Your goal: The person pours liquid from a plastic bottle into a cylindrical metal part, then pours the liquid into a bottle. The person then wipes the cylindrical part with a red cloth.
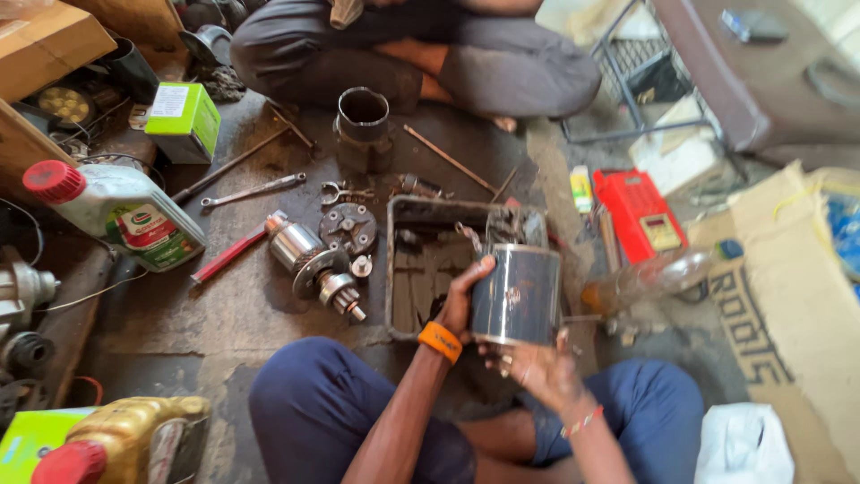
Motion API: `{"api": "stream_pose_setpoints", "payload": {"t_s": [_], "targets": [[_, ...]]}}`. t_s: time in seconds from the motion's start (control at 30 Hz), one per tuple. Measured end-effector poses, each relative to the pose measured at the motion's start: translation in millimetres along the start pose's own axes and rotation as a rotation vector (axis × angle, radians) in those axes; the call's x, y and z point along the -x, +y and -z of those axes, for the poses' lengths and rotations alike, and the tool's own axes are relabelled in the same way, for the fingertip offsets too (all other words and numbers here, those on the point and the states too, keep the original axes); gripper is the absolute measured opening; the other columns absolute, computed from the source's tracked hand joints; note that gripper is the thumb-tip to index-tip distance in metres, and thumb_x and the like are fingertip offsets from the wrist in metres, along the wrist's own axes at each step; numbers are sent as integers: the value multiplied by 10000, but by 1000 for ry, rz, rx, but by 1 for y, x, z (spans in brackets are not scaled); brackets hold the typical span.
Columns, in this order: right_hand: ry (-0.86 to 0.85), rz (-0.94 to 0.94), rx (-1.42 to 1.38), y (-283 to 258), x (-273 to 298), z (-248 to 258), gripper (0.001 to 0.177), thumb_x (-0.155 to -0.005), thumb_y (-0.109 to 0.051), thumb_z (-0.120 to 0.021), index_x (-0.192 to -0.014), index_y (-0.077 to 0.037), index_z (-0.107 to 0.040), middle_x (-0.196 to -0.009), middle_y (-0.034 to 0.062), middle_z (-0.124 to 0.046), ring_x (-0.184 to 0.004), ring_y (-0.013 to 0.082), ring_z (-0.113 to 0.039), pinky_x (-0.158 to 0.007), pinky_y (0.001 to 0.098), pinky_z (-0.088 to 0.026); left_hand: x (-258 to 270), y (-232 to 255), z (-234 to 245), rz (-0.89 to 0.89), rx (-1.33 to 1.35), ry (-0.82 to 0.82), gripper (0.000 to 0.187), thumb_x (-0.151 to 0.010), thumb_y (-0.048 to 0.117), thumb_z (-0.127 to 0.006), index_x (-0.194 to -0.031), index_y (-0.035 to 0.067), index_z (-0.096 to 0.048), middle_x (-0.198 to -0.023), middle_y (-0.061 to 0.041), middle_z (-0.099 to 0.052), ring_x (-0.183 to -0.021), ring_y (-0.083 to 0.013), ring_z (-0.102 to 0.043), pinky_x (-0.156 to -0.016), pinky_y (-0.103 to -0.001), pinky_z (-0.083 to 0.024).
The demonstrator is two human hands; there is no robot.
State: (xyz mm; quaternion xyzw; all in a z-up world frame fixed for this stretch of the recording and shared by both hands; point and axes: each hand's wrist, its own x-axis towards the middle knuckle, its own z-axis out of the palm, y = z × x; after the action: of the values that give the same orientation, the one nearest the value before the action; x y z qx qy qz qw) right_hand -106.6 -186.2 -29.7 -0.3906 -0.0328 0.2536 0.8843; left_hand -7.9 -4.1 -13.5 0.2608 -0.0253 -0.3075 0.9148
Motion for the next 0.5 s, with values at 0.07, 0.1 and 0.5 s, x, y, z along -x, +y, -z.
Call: {"api": "stream_pose_setpoints", "payload": {"t_s": [0.07, 0.1, 0.5], "targets": [[43, 22, -82, 2, 5, 1, 1320, -764, -835, -642, -1500, 197, -277, -1467, 407, -458, -1291, 482, -504, -1053, 528, -446, -6, -8, -2, -9, 32, -9, 487, -943, 456, -686, -1260, 91, -634, -1041, -93, -670, -828, -154, -669, -722, -306, -578], [56, 39, -134, 6, 1, -1, 1306, -780, -822, -636, -1480, 220, -276, -1457, 416, -463, -1292, 492, -502, -1049, 527, -445, -9, -7, -2, -11, 33, -10, 485, -931, 442, -688, -1281, 110, -637, -1065, -76, -674, -858, -148, -666, -753, -307, -577], [457, 284, 250, 21, 6, 19, 763, -864, -288, -684, -1463, 96, -408, -1358, 254, -580, -1200, 394, -603, -1055, 593, -452, -11, 18, -19, -220, -775, 96, 575, -920, 487, -694, -1216, -5, -722, -1083, -69, -748, -999, -116, -657, -904, -270, -521]]}}
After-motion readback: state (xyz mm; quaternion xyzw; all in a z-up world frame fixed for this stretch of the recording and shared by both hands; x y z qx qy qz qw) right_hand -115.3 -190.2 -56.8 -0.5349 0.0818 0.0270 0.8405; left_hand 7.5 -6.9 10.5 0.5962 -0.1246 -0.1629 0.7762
